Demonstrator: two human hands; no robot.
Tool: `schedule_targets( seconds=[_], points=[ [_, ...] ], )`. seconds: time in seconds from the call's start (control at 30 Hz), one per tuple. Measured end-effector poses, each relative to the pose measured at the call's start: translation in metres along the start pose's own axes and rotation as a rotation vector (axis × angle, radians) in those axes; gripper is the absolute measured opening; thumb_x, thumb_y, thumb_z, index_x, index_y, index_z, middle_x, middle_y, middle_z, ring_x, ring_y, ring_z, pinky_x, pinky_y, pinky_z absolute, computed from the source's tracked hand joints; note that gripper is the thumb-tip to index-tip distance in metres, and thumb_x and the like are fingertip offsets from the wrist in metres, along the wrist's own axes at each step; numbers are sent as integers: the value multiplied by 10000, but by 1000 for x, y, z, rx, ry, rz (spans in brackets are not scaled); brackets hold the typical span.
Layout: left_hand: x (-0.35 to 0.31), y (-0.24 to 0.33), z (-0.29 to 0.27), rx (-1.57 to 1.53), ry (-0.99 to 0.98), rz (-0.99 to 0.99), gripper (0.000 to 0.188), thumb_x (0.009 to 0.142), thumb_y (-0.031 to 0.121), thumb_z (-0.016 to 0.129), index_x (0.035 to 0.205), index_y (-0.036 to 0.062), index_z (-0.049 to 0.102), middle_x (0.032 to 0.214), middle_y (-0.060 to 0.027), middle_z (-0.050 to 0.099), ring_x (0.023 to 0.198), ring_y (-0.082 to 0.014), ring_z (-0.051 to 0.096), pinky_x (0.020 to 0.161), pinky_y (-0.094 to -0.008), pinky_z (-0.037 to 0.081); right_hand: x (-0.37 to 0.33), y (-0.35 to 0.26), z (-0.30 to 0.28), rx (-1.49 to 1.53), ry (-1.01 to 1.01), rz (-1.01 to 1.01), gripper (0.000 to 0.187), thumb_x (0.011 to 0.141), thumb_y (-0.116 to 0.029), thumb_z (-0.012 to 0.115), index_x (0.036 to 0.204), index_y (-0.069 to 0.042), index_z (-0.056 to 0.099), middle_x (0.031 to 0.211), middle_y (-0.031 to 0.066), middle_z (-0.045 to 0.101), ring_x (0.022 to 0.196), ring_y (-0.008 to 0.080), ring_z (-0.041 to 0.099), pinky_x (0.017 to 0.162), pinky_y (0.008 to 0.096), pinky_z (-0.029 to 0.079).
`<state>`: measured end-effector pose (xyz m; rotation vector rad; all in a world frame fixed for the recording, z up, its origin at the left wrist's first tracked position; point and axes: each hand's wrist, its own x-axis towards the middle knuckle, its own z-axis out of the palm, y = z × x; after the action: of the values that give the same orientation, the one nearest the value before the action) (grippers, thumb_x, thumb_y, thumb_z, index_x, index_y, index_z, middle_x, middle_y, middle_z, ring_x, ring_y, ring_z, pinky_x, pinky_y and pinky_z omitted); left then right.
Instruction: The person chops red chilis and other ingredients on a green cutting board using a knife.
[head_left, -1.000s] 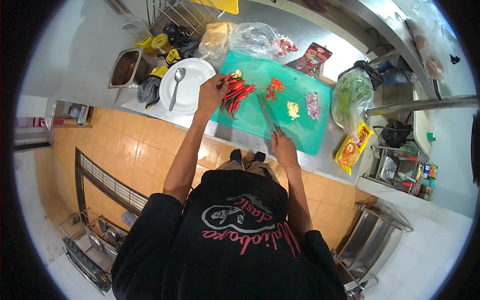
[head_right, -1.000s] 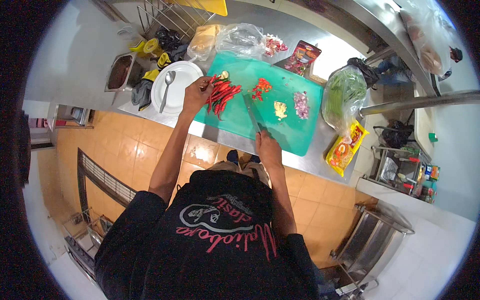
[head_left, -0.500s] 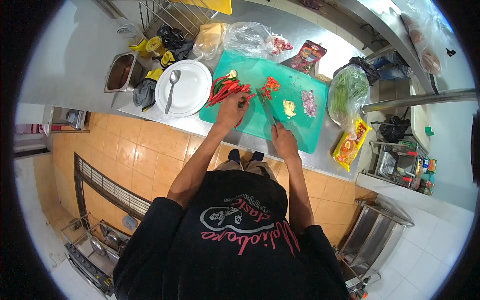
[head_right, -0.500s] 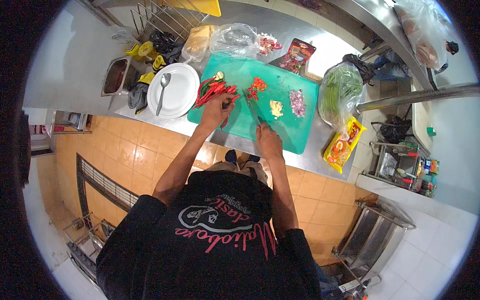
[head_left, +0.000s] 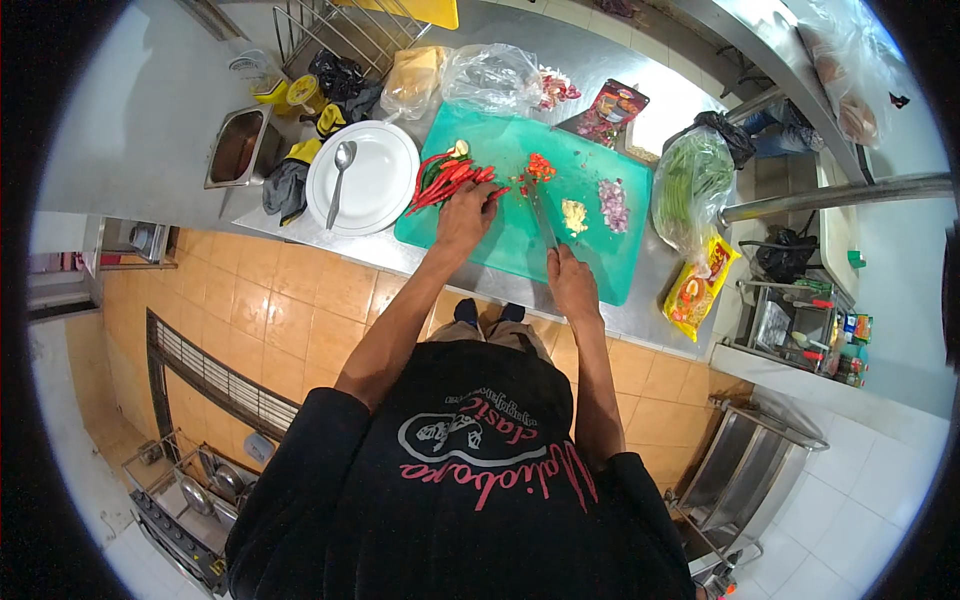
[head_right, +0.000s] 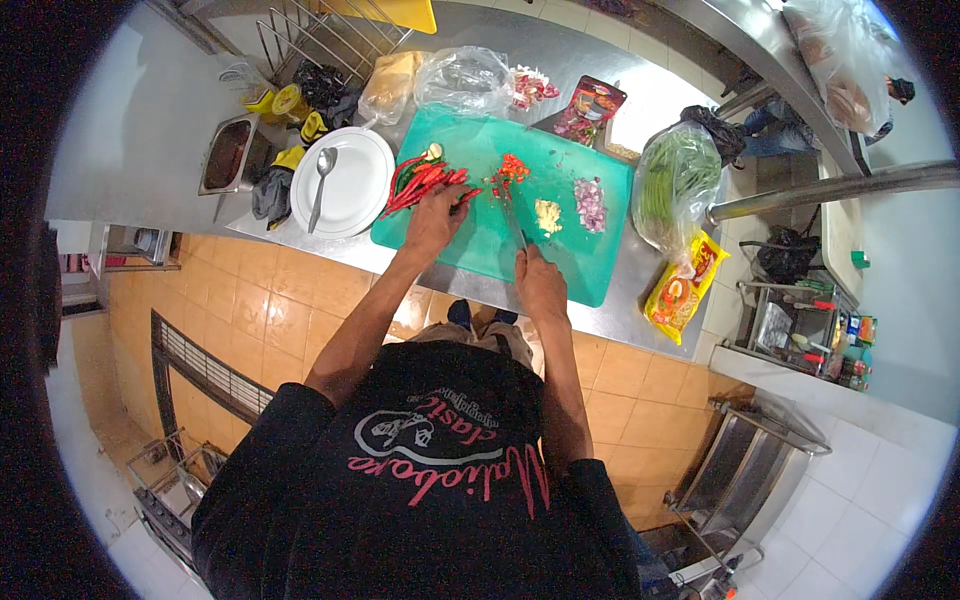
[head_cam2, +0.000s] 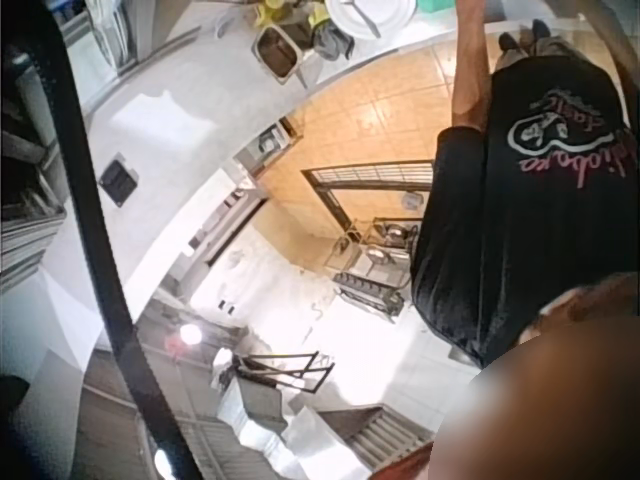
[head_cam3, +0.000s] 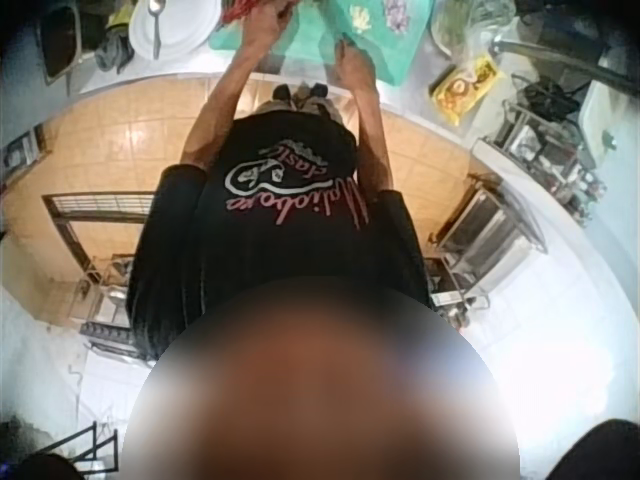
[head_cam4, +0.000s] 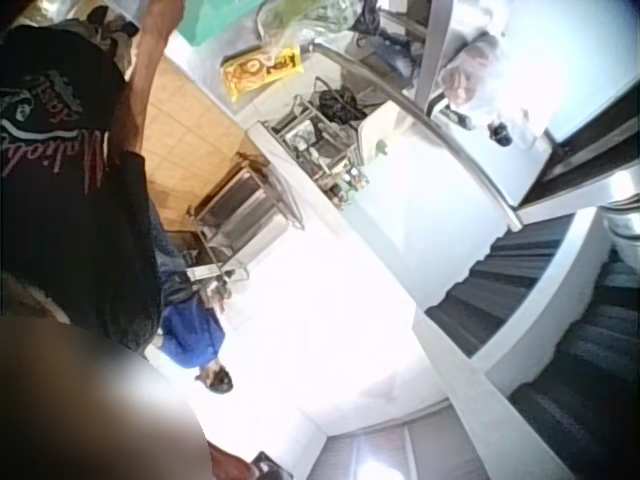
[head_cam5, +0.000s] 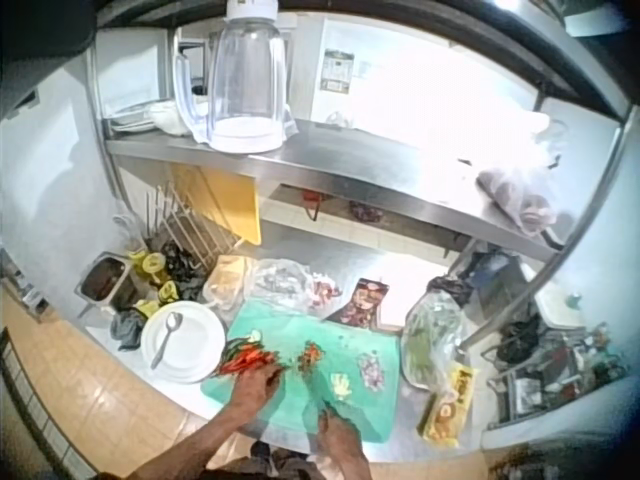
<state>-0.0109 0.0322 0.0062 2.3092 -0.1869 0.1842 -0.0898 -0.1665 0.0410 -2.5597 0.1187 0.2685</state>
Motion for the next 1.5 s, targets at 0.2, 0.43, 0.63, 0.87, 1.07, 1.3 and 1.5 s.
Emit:
schedule_targets(
  seconds=[0.2, 0.43, 0.63, 0.87, 1.07, 1.3, 1.5],
  points=[
    [3, -3, -2, 40, 7, 11, 299, 792, 66, 652, 1091, 61, 639, 943, -188, 622, 805, -327, 642, 713, -426, 515, -1, 2, -6, -53, 3, 90, 334, 984, -311, 389, 1038, -21, 547, 808, 281, 644, 786, 472, 629, 720, 562, 503],
    [-1, 8, -2, 54, -12, -4, 292, 788, 52, 643, 1080, 61, 641, 947, -178, 620, 812, -329, 640, 736, -421, 514, 3, 7, -9, -61, -24, 133, 337, 982, -319, 391, 1034, -28, 553, 829, 280, 649, 806, 469, 632, 739, 557, 505],
    [-3, 6, 0, 7, -51, -26, 278, 798, 54, 639, 1076, 59, 648, 975, -182, 618, 801, -330, 641, 736, -423, 515, 8, 8, -4, -105, -5, 98, 312, 974, -312, 413, 989, -35, 556, 767, 255, 644, 765, 445, 631, 699, 540, 495],
    [-4, 8, -1, 7, -48, -34, 277, 805, 68, 643, 1082, 61, 649, 962, -184, 621, 794, -322, 642, 727, -423, 514, 17, 11, 3, -139, 36, 56, 313, 970, -316, 420, 997, -38, 562, 802, 251, 651, 769, 462, 626, 705, 557, 488],
    [-5, 8, -2, -14, -53, -77, 259, 797, 97, 638, 1054, 74, 659, 999, -174, 620, 883, -353, 623, 742, -465, 506, 18, 3, -4, -161, 24, 34, 320, 973, -319, 419, 995, -32, 560, 789, 251, 650, 758, 458, 630, 696, 559, 490],
    [-6, 5, 2, 25, 11, -7, 271, 789, 74, 658, 1060, 60, 654, 934, -181, 621, 804, -320, 634, 712, -420, 508, 9, 6, -15, -103, -18, -21, 314, 975, -316, 424, 994, -31, 554, 784, 257, 643, 760, 459, 625, 692, 558, 488],
    [-5, 5, 3, 19, 42, -35, 276, 782, 68, 662, 1058, 60, 642, 951, -185, 624, 830, -327, 637, 723, -420, 511, 1, 10, -10, -159, -106, -69, 300, 969, -306, 428, 1016, -45, 567, 781, 246, 651, 755, 446, 637, 694, 550, 512]
  ],
)
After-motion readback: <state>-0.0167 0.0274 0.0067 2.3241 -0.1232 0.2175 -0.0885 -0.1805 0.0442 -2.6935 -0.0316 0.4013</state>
